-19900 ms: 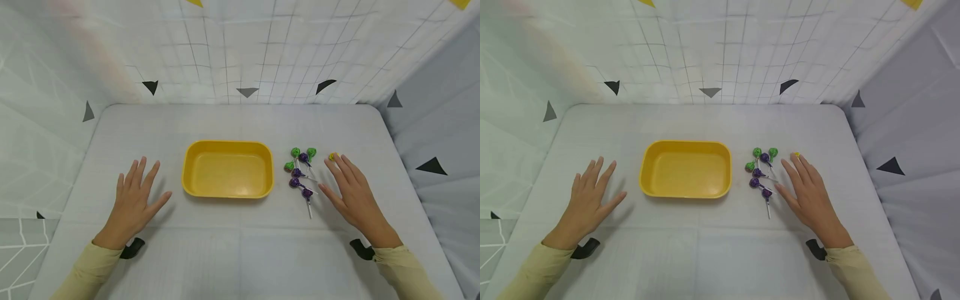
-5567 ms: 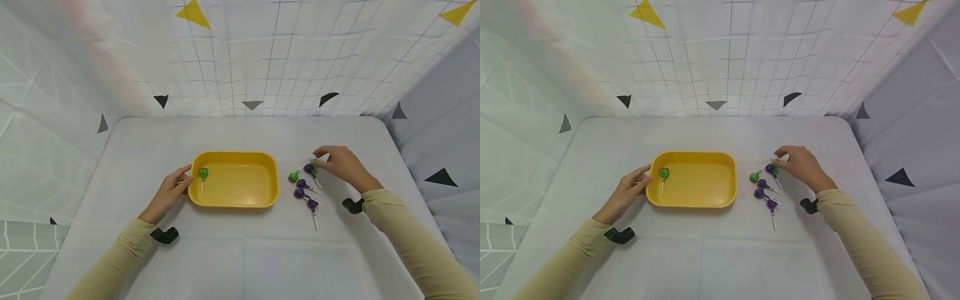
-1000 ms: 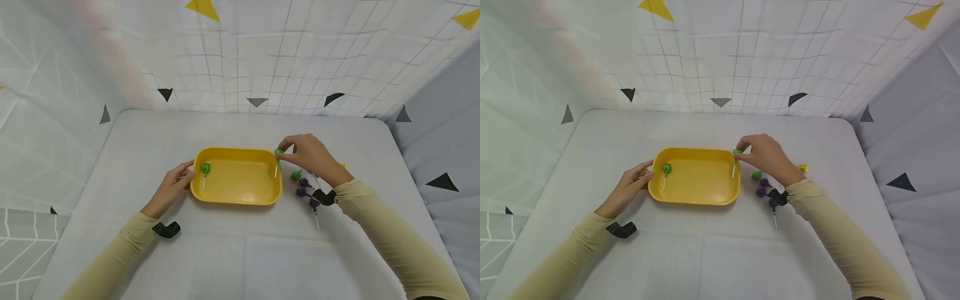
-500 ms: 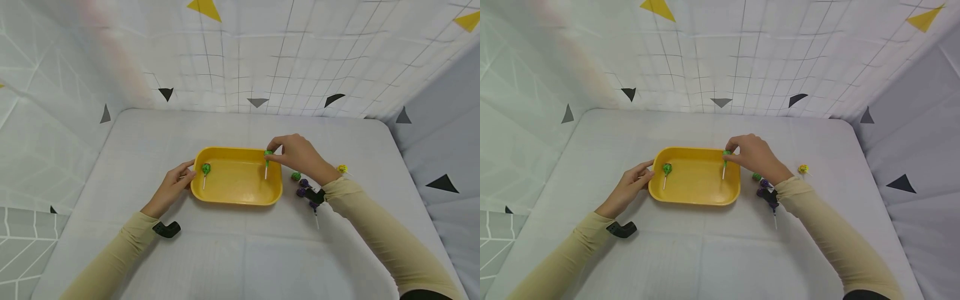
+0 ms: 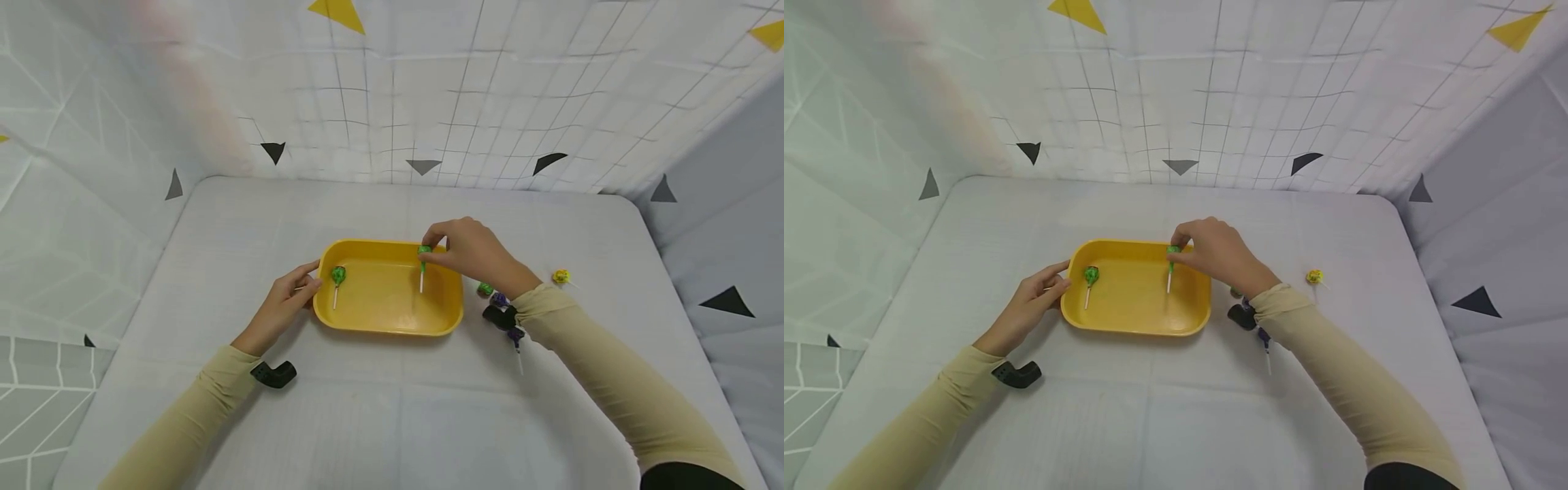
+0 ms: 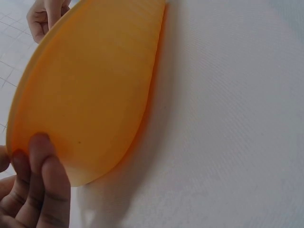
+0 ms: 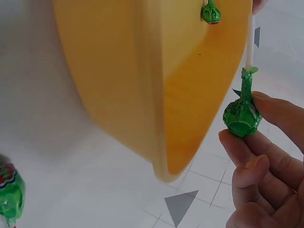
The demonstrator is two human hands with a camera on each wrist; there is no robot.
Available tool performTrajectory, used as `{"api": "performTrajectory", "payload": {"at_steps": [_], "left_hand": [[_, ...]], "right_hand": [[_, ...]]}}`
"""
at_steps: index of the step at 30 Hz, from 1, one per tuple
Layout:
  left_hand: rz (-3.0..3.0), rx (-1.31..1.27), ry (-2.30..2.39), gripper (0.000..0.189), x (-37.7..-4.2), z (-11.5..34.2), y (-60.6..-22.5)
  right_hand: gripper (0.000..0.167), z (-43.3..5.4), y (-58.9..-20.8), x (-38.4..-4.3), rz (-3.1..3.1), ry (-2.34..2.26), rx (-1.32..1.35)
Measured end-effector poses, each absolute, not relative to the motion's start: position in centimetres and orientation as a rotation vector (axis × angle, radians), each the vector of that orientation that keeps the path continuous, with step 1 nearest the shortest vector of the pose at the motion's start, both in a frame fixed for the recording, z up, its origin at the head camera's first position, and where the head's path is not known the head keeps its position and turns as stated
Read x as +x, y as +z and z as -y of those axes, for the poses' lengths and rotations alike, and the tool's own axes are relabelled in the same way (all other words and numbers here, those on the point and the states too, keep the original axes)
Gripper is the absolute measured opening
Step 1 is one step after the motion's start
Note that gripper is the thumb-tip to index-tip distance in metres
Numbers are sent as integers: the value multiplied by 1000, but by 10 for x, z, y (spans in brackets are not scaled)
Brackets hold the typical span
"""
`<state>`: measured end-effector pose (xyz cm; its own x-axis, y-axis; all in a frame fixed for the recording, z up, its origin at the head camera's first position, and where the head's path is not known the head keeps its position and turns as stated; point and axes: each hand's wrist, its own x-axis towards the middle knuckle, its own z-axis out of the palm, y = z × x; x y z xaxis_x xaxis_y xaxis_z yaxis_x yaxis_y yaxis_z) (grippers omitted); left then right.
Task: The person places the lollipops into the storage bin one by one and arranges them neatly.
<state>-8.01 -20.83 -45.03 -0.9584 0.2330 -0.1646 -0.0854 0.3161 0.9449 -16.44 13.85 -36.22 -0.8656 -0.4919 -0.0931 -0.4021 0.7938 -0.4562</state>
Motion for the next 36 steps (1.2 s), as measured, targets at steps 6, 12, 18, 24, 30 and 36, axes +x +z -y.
{"api": "performTrajectory", "payload": {"at_steps": [6, 12, 18, 24, 30, 36], "left_hand": [[-2320, 138, 1695, 54, -80, 208, -450], [-2310, 137, 1706, 54, -81, 209, -451], [-2290, 151, 1721, 55, -81, 210, -452], [-2283, 144, 1720, 56, -81, 209, -450], [-2285, 142, 1724, 55, -81, 210, -450], [-2281, 139, 1726, 55, -82, 209, -451]], "right_hand": [[22, -130, -366, -168, -2752, -644, -714], [20, -121, -370, -169, -2730, -666, -732], [20, -111, -373, -171, -2717, -683, -745], [21, -102, -375, -174, -2700, -680, -770], [23, -93, -378, -177, -2687, -686, -795], [23, -84, -383, -178, -2674, -699, -826]]}}
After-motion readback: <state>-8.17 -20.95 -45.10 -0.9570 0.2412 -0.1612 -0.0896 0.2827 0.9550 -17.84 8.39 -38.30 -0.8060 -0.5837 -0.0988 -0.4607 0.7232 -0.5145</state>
